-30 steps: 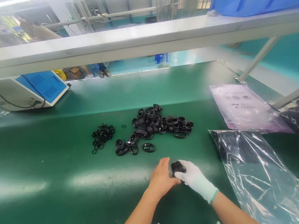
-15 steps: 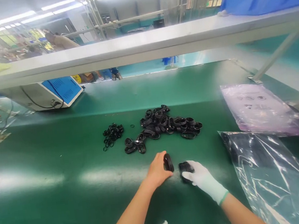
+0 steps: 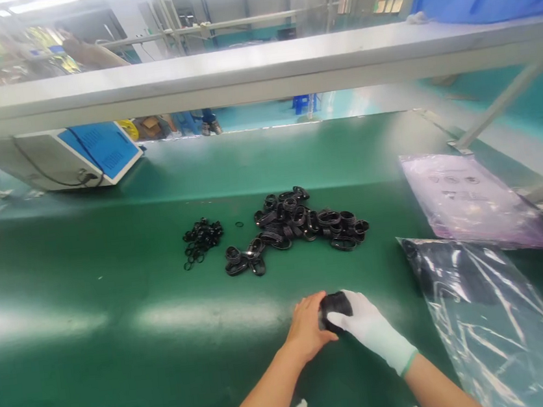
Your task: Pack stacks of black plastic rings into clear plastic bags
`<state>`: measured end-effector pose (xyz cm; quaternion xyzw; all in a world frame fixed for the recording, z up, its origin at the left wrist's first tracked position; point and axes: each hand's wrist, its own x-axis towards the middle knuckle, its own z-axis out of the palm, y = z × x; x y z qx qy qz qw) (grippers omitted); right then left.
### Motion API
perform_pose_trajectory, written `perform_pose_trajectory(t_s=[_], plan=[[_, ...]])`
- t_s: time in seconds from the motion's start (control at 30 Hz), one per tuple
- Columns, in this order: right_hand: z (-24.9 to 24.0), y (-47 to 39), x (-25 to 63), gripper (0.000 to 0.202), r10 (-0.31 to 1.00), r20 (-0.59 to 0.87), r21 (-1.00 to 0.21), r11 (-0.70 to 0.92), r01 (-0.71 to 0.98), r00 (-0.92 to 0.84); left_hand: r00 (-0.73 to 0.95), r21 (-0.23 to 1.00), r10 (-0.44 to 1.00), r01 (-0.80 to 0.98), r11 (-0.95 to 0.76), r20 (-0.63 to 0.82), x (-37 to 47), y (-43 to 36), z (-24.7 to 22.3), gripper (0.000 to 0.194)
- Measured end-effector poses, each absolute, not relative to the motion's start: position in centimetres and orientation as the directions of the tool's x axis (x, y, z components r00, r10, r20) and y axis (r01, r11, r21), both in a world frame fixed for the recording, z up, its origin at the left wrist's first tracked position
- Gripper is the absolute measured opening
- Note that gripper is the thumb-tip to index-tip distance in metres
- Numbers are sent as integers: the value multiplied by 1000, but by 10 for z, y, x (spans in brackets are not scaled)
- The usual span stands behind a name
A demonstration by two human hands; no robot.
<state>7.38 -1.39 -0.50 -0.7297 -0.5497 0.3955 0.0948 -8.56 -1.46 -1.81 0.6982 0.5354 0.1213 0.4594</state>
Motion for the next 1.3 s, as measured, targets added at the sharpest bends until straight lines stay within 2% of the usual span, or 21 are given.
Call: perform_pose_trajectory(t_s=[0.07,0.13,0.2,0.23,0.27,0.33,0.47,0.6,0.67,0.73,0.8,0.87,0.93,1.0,1.03,1.1,1.17,1.23,1.3], plan=[[-7,-14,71,42,875,-476,-570,-380,728,84,413,771,860,636,-38,-298,-93,-10,-13,86],[-7,-13,70,45,856,-506,-551,-413,725,103,297,702,916,712,-24,-270,-108,3,-4,67],[-5,-13,70,46,835,-540,-538,-438,720,105,54,496,975,866,63,-218,-129,23,9,37],[-3,-13,70,47,830,-548,-537,-447,716,107,-56,354,982,928,118,-180,-140,34,15,30],[0,-14,70,48,828,-550,-539,-452,711,109,-107,224,982,964,140,-152,-148,43,19,27],[5,-14,69,47,834,-540,-548,-449,706,112,-119,131,981,982,140,-152,-156,57,22,23],[8,-13,67,40,846,-523,-565,-438,699,107,-80,135,965,984,117,-251,-133,55,11,22],[5,-13,66,39,850,-512,-566,-440,698,120,-70,134,926,983,128,-370,-111,45,14,33],[4,-14,66,40,847,-515,-561,-446,697,127,-44,137,926,985,102,-376,-116,46,24,29],[3,-14,66,41,844,-520,-562,-451,694,127,82,142,935,989,-34,-346,-127,50,34,23],[2,-14,67,40,847,-519,-575,-445,687,114,345,114,885,939,-326,-314,-136,52,37,48],[2,-14,67,39,849,-517,-586,-442,679,107,590,64,743,794,-604,-316,-141,53,34,65],[3,-14,67,39,846,-520,-582,-450,677,116,673,49,660,711,-701,-335,-142,53,29,67],[4,-14,67,39,838,-530,-570,-464,678,128,641,115,699,758,-642,-319,-141,50,24,65],[4,-14,67,40,837,-531,-568,-467,678,131,600,195,742,800,-568,-301,-139,46,23,65],[5,-14,66,45,839,-527,-570,-468,675,136,506,453,806,823,-344,-306,-134,36,19,65],[4,-15,66,48,846,-515,-582,-462,669,136,444,704,810,709,-55,-383,-127,23,12,63],[2,-15,66,47,855,-501,-596,-452,664,132,422,811,778,556,183,-465,-118,12,2,60],[1,-15,67,44,863,-488,-606,-443,661,131,396,834,777,471,286,-490,-111,7,-7,56]])
